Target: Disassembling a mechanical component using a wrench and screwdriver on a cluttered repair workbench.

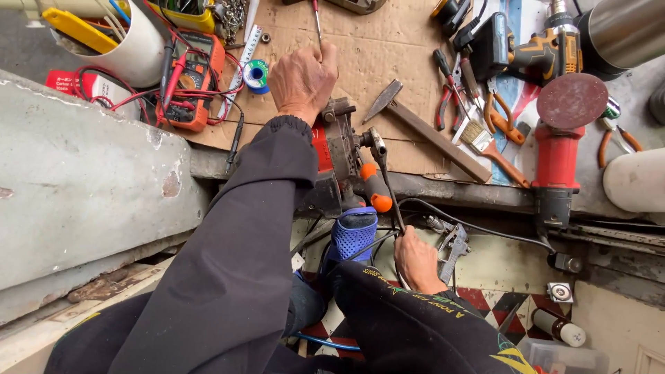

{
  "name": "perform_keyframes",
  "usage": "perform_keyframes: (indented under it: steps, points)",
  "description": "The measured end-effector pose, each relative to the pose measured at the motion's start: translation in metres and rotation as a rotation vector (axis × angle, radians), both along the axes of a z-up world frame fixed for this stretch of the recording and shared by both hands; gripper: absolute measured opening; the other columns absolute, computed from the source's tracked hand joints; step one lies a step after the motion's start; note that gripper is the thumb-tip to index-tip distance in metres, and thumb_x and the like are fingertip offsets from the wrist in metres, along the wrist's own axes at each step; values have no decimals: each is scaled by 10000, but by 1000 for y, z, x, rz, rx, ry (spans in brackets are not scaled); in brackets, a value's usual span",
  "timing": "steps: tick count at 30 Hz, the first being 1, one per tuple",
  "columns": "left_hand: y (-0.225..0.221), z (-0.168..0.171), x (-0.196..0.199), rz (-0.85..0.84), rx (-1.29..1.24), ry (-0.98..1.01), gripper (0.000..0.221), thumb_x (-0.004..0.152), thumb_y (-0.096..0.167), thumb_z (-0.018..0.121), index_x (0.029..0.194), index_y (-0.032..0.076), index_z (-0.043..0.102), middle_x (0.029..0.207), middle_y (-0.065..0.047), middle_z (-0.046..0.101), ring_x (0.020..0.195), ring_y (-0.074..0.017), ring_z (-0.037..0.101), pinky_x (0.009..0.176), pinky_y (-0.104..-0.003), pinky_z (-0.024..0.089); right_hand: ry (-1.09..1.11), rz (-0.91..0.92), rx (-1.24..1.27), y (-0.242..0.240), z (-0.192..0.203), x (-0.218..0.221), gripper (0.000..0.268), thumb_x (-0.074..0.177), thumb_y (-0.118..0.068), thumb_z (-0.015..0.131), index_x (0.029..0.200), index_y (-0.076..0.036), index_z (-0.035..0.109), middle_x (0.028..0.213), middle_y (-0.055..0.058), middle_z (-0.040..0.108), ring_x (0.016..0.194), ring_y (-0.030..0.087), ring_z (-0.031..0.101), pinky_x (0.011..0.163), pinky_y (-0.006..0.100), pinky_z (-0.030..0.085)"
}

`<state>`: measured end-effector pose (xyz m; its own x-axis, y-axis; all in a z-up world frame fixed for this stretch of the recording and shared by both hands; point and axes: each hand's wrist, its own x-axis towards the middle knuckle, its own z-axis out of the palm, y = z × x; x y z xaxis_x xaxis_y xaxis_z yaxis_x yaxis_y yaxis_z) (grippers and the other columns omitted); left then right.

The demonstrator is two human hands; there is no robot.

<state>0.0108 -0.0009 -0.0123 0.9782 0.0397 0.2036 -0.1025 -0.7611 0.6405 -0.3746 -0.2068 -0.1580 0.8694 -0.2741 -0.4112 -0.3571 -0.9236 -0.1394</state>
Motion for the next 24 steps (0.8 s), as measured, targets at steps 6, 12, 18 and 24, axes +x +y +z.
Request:
perform_keyframes:
  steps: [6, 12, 18, 24]
  points:
    - [7, -10, 4, -72, 81, -13, 589, 1099, 632, 339, 782, 205, 594, 814, -15, 679, 840, -273, 643, 876, -522, 445, 114, -207, 385, 12, 64, 41, 243, 1019, -103, 393, 1213, -60, 533, 760, 172, 709, 599, 321, 564, 550, 496, 462]
    - [22, 29, -116, -106, 17, -103, 694, 1177, 491, 528, 1750, 147, 341, 1754, -277, 353, 1623, -518, 374, 1271, -769, 299, -185, -289, 415, 18, 67, 46, 248, 914, -257, 610, 1108, -105, 637, 982, 253, 723, 1052, 540, 738, 943, 630, 553]
    - [19, 11, -158, -71, 168, -113, 736, 1211, 541, 450, 1777, 105, 272, 1741, -265, 352, 1623, -449, 374, 1325, -641, 276, -471, -332, 554, 8, 63, 34, 288, 1002, -184, 598, 1227, -129, 769, 987, 259, 763, 1030, 468, 753, 938, 574, 570]
    - [18, -5, -152, -37, 210, -116, 692, 1173, 607, 440, 1710, 172, 387, 1649, -182, 435, 1598, -384, 393, 1302, -596, 305, -623, -249, 418, 24, 65, 31, 160, 1133, -220, 631, 1235, -181, 749, 1047, 155, 757, 1062, 397, 757, 929, 520, 608]
